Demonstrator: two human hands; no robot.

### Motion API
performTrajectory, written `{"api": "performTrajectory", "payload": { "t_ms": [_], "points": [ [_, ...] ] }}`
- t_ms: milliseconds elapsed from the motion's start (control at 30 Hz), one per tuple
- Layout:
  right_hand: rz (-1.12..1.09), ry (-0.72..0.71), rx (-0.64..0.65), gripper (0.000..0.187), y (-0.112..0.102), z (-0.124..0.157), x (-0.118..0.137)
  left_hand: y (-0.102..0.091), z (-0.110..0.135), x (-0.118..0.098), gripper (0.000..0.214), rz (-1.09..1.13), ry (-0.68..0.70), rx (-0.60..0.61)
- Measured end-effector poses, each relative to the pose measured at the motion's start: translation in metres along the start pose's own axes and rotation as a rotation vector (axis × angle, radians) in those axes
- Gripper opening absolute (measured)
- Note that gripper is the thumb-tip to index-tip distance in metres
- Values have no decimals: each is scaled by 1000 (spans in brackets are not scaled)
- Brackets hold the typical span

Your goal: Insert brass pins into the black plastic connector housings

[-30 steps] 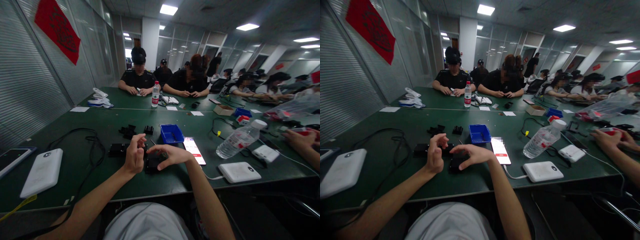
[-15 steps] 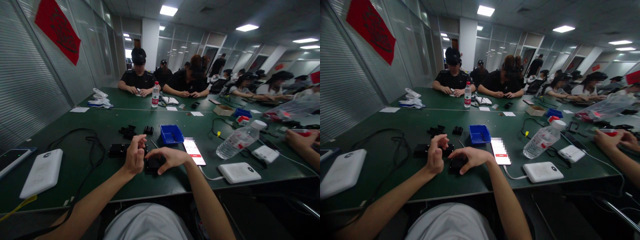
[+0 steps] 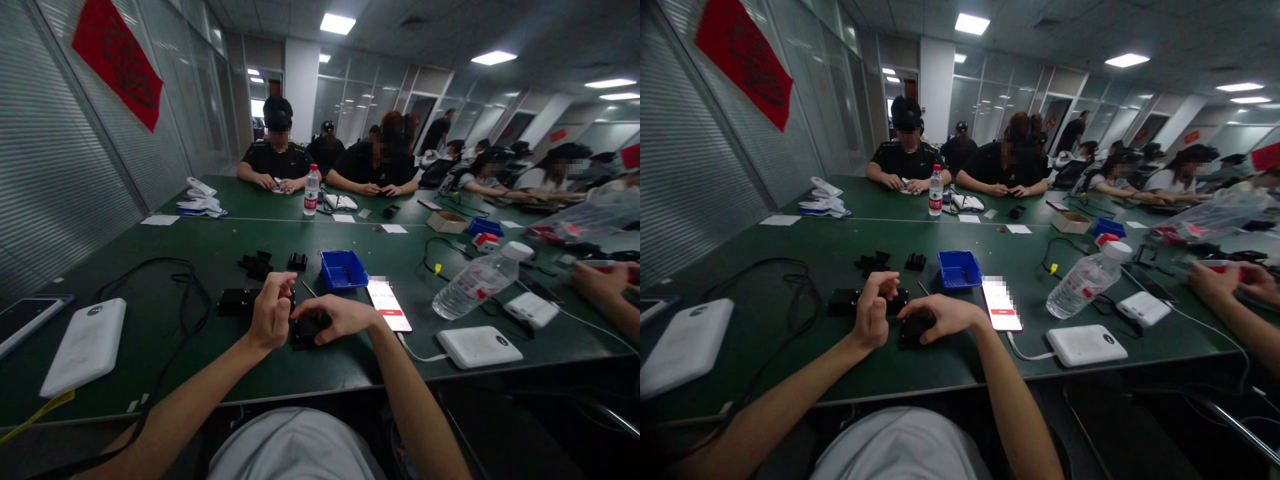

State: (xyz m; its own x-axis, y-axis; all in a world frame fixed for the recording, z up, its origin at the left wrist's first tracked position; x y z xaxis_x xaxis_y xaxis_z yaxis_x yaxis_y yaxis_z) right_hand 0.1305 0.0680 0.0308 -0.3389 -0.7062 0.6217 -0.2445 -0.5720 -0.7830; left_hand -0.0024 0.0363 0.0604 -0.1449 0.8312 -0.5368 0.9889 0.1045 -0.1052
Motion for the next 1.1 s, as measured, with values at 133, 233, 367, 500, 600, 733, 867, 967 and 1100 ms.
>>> {"api": "performTrajectory", "payload": {
  "t_ms": [133, 233, 367, 500, 600, 733, 867, 967, 1100],
  "points": [
    [6, 13, -14, 65, -2, 1, -1, 0, 0, 0, 52, -1, 2, 0],
    [-10, 30, -37, 63, -6, 3, -1, 0, 0, 0, 52, -8, 4, -1],
    [-31, 53, -93, 60, -15, 6, 0, -1, 0, -1, 51, -15, 10, -5],
    [-45, 69, -183, 55, -25, 8, 1, 1, -1, -4, 47, -17, 20, 28],
    [-66, 100, -284, 50, -36, 10, -1, 6, -2, -10, 47, -16, 46, 83],
    [-93, 132, -437, 47, -53, 14, -3, 11, -3, -20, 45, -10, 103, 144],
    [-86, 151, -551, 45, -67, 17, -2, 14, -2, -27, 42, -10, 154, 188],
    [-40, 191, -642, 45, -80, 19, 1, 22, 0, -27, 38, -13, 165, 273],
    [43, 221, -736, 44, -98, 17, 13, 46, 7, -20, 33, -50, 112, 497]
  ]
}}
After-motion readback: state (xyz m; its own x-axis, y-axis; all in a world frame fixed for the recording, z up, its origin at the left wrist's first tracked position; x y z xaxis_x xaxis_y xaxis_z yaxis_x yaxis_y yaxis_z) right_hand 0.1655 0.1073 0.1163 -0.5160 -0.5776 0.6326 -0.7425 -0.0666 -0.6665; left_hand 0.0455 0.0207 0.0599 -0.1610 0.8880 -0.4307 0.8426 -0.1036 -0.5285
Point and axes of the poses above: each hand's wrist, its own z-axis away from the middle knuckle, its own y-axis out of the palm, x = y × z, the point moved 8 cm from there along -z, towards the middle knuckle, and after that the axes turned 13 degrees about z, right-handed, at the moved point
